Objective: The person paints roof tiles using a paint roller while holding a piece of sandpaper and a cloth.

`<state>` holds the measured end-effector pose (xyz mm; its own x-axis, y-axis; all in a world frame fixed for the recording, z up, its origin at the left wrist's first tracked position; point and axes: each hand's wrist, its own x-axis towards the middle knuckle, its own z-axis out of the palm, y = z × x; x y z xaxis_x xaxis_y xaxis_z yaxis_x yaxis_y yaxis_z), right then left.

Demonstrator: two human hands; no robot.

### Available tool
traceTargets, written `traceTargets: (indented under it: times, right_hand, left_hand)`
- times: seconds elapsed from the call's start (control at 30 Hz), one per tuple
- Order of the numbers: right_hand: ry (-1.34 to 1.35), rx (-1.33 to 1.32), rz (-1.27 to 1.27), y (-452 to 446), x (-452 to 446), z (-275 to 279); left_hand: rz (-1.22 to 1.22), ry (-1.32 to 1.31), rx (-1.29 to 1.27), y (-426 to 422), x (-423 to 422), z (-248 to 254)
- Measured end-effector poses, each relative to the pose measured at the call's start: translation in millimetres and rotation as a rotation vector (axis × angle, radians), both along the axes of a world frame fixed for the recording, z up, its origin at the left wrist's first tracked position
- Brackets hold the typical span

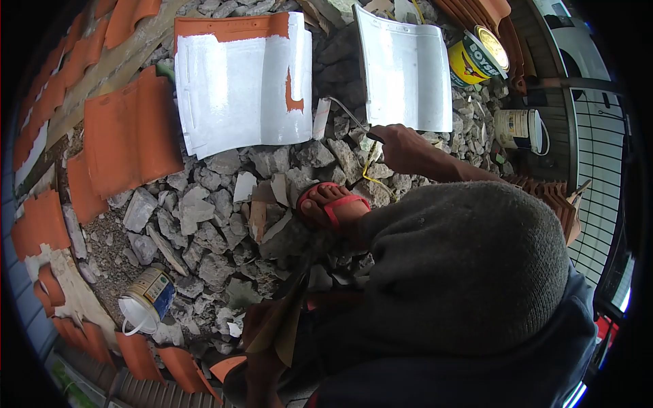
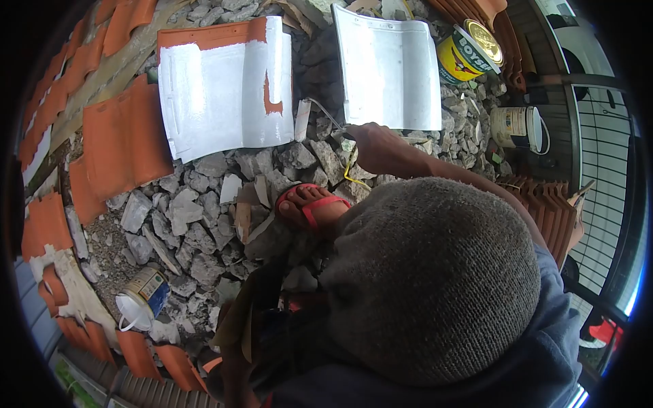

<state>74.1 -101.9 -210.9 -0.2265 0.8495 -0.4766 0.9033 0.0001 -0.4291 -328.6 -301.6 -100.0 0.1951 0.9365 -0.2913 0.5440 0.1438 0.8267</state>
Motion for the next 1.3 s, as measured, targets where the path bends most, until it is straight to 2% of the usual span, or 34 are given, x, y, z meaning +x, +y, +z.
traceTargets:
  times: [0.27, 0.33, 0.43, 0.53, 0.6, 0.67, 0.87, 1.03, 1.23, 1.3]
  right_hand:
    - [0.081, -0.021, -0.041, -1, 1, 7]
    - [0.102, 0.000, -0.060, -4, 1, 6]
    - [0.088, -0.048, -0.092, -2, -8, 34]
    - [0.083, -0.064, -0.109, -2, -12, 40]
    - [0.091, -0.080, -0.112, -1, -12, 35]
    - [0.100, 0.012, -0.032, -6, -5, 19]
    - [0.076, 0.009, -0.055, 0, -6, 41]
    - [-0.031, 0.074, -0.057, 13, -8, 61]
    - [0.033, 0.071, 0.003, 7, -12, 39]
    - [-0.056, 0.105, 0.037, 12, -13, 46]
  left_hand:
    - [-0.066, 0.017, -0.034, 2, -2, 2]
    - [-0.121, 0.010, 0.025, 7, -2, 3]
    - [-0.163, 0.014, 0.057, 13, -4, 3]
    - [-0.172, 0.029, 0.049, 14, -3, 5]
    - [-0.179, 0.047, 0.043, 15, -3, 7]
    - [-0.193, 0.075, 0.040, 13, -3, 10]
    - [-0.058, 0.012, 0.043, 9, -1, 11]
    - [-0.109, 0.038, 0.079, 8, -2, 11]
    - [-0.072, 0.022, 0.088, 2, -2, 11]
    - [-0.051, 0.024, 0.089, 2, -1, 10]
